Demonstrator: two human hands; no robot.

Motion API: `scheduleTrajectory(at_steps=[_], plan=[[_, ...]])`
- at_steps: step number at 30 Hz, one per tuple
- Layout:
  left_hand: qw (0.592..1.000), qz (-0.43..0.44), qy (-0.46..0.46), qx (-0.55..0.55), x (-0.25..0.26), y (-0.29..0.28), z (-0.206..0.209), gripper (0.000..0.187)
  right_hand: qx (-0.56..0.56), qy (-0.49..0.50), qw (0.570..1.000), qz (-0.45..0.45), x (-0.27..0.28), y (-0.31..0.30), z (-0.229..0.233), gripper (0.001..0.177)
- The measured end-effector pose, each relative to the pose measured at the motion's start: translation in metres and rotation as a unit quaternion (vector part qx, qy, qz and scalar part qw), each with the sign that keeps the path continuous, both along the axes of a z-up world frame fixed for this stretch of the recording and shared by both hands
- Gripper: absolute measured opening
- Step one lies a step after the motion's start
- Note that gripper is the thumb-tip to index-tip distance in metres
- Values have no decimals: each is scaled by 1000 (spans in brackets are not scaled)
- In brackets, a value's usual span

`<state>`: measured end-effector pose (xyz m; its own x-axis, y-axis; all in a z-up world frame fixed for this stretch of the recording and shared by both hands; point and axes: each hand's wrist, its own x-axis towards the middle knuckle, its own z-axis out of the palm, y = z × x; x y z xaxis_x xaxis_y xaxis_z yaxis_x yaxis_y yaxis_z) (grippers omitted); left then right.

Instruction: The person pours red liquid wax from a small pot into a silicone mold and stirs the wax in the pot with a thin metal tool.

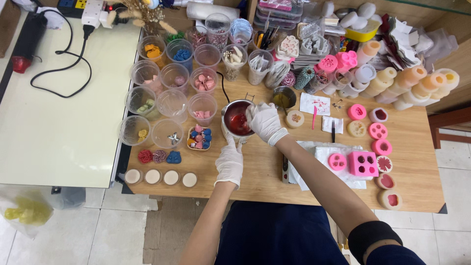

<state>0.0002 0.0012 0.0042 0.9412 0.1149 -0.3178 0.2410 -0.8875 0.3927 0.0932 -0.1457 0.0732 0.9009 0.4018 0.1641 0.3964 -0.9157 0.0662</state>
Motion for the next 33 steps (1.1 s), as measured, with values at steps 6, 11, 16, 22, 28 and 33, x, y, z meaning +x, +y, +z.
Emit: scheduleTrajectory(at_steps=[6, 11, 16, 22, 28, 33], plan=[[1000, 5, -7, 21, 1, -4, -7, 71, 77, 11, 997, -4, 2, 7, -12, 22], [999, -6, -42, 30, -3, -4, -14, 68, -98, 16, 995, 1, 0, 3, 7, 35], [999, -5, -49, -5, -2, 3, 0, 72, -69, -40, 995, 61, 0, 1, 0, 25], [999, 0, 11, 37, 0, 0, -2, 65, 79, -10, 995, -58, 6, 9, -11, 26], [999, -12, -36, 25, -1, 5, -12, 66, 5, 25, 993, -117, 6, 9, -9, 24], [999, -4, -25, 23, -3, 3, -8, 69, 71, -29, 997, -11, 2, 7, -13, 23]])
